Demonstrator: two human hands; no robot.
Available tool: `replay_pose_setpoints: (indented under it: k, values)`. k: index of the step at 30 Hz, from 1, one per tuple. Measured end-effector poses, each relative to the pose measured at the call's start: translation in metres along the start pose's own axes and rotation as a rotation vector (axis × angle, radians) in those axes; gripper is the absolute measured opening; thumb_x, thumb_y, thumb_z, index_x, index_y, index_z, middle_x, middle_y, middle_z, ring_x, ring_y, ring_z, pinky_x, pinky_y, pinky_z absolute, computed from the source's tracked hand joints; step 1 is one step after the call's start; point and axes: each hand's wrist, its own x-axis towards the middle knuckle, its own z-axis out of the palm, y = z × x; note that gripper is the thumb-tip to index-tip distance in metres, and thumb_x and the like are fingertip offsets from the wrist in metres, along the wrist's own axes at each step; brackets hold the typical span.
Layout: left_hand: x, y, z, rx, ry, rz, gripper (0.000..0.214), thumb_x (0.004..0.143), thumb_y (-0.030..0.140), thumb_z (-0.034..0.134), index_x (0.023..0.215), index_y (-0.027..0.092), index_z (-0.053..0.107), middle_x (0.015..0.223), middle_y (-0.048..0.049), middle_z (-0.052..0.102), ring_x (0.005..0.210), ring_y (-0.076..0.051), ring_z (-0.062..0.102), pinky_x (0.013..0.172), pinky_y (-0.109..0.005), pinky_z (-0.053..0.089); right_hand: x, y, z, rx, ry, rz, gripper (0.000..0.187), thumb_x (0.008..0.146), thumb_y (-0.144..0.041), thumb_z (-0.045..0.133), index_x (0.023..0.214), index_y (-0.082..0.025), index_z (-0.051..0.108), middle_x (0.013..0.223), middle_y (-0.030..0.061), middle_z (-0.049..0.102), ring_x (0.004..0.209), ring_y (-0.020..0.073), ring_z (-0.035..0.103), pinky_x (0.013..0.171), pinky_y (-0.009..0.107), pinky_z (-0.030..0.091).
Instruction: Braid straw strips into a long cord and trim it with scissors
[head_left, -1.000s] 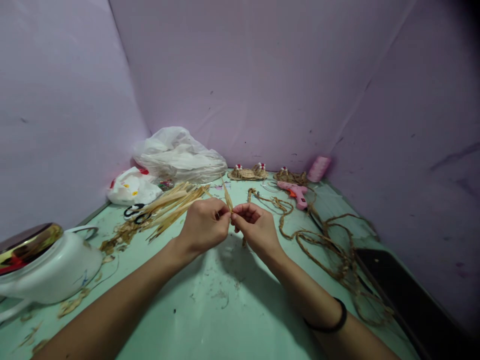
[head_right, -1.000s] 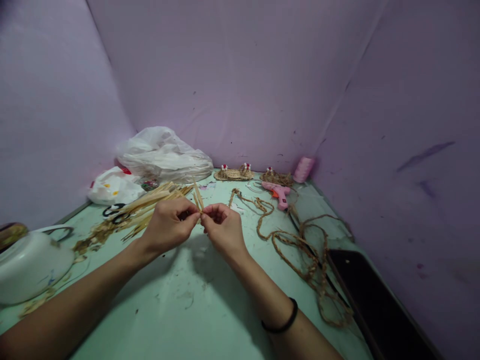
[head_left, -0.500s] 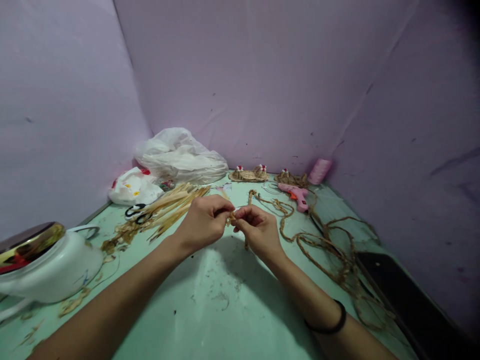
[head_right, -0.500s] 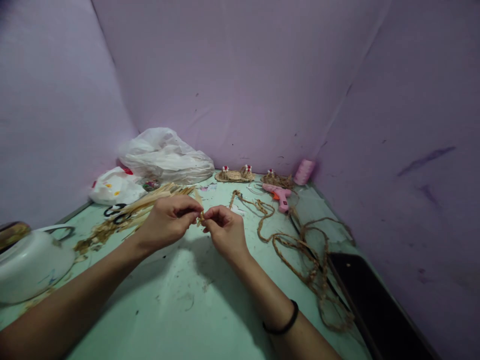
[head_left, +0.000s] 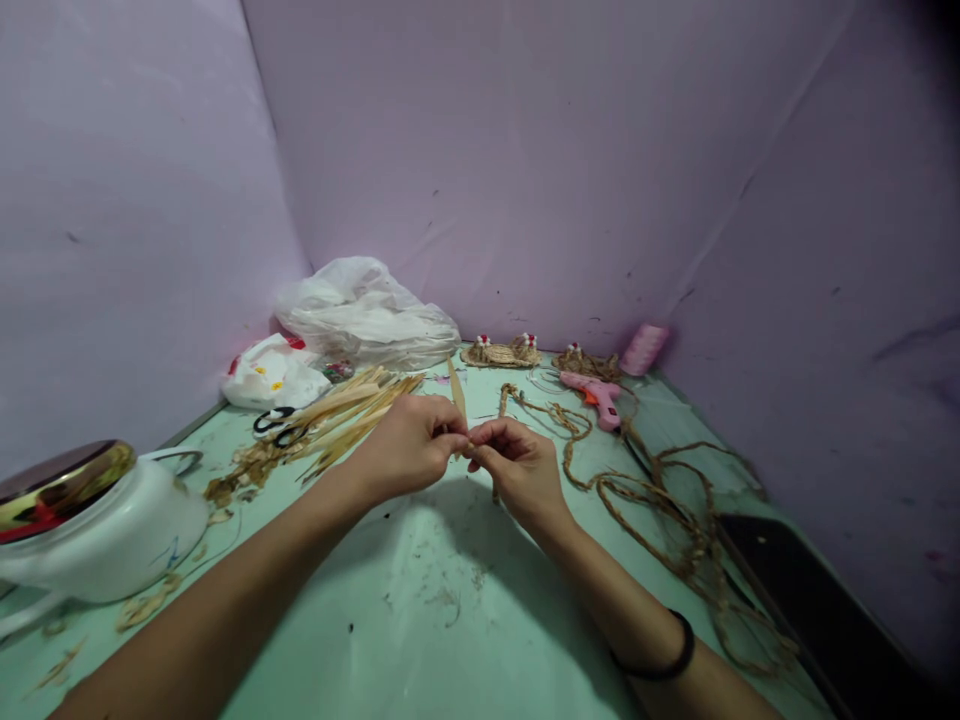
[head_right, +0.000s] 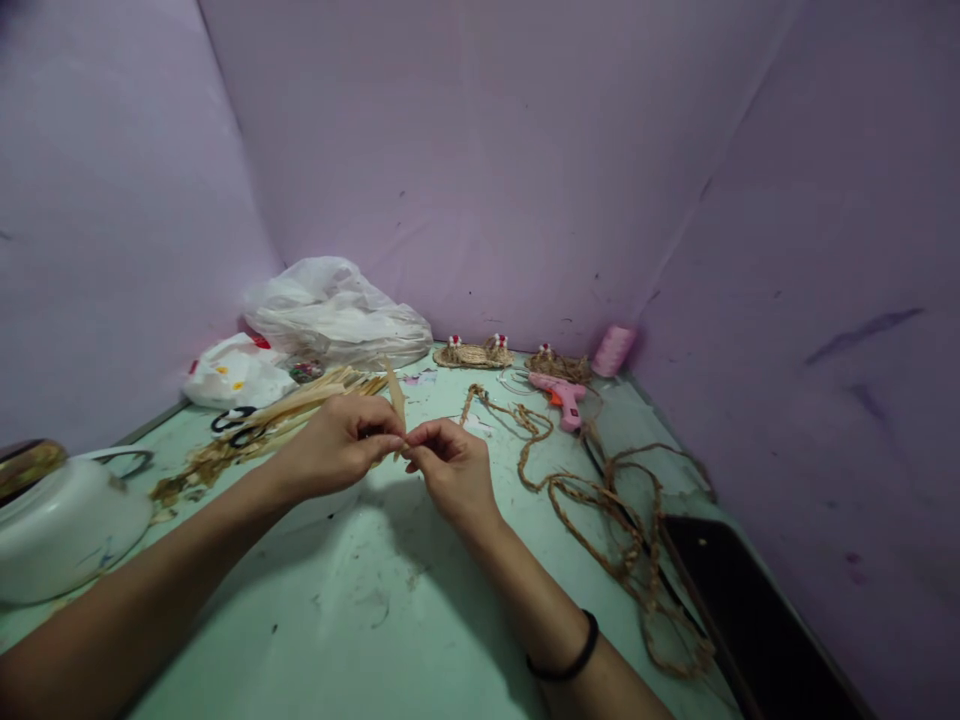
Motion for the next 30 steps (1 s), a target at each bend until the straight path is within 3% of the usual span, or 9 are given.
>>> replay_pose_setpoints:
  k: [5, 13, 18, 23, 30]
  values:
    - [0.0017, -0.0029, 0.002, 0.032, 0.024, -0.113, 0.013, 0.07, 0.018, 0.05, 0.06, 0.016, 0.059, 0.054, 0.0033, 0.054, 0.052, -0.008, 0.044, 0.05, -0.02, 0.032, 0.0008, -0.006, 0.0003, -0.068, -0.011, 0.067, 0.009, 0.062, -0.017, 0.064, 0.063, -0.016, 0.056, 0.052, -0.0036, 0.056, 0.045, 0.0073, 0.049, 0.045, 0.02, 0.041]
    - [0.0032, -0.006, 0.0015, 0.128, 0.232, -0.197, 0.013, 0.071, 0.016, 0.046, 0.061, 0.016, 0.054, 0.059, 0.0023, 0.053, 0.056, -0.01, 0.043, 0.054, -0.023, 0.03, 0.0016, -0.0088, -0.003, -0.034, 0.024, 0.14, 0.013, 0.059, -0.021, 0.066, 0.066, -0.015, 0.057, 0.054, -0.0026, 0.056, 0.048, 0.0065, 0.044, 0.046, 0.02, 0.035]
    - [0.003, -0.0072, 0.0045, 0.144, 0.235, -0.22, 0.013, 0.073, 0.017, 0.045, 0.064, 0.017, 0.055, 0.062, 0.001, 0.055, 0.059, -0.011, 0.044, 0.056, -0.024, 0.03, 0.0015, -0.0067, -0.0036, 0.01, 0.023, 0.125, 0.019, 0.057, -0.027, 0.069, 0.063, -0.015, 0.057, 0.054, -0.0034, 0.053, 0.048, 0.0061, 0.043, 0.046, 0.02, 0.034]
    - [0.0035, -0.0063, 0.0062, 0.173, 0.248, -0.242, 0.013, 0.073, 0.017, 0.044, 0.063, 0.017, 0.052, 0.061, 0.0007, 0.053, 0.059, -0.012, 0.044, 0.056, -0.024, 0.03, 0.0013, -0.008, -0.0019, -0.017, 0.104, 0.14, 0.02, 0.056, -0.027, 0.071, 0.06, -0.015, 0.056, 0.051, -0.0045, 0.05, 0.044, 0.0053, 0.04, 0.043, 0.019, 0.032]
    - [0.0045, -0.0042, 0.0045, 0.209, 0.314, -0.312, 0.013, 0.073, 0.017, 0.042, 0.062, 0.018, 0.048, 0.061, 0.0, 0.051, 0.06, -0.013, 0.044, 0.057, -0.025, 0.031, 0.0009, -0.0086, 0.0, 0.012, 0.11, 0.147, 0.024, 0.053, -0.025, 0.072, 0.073, -0.016, 0.063, 0.059, -0.0023, 0.058, 0.048, 0.0064, 0.046, 0.044, 0.019, 0.036]
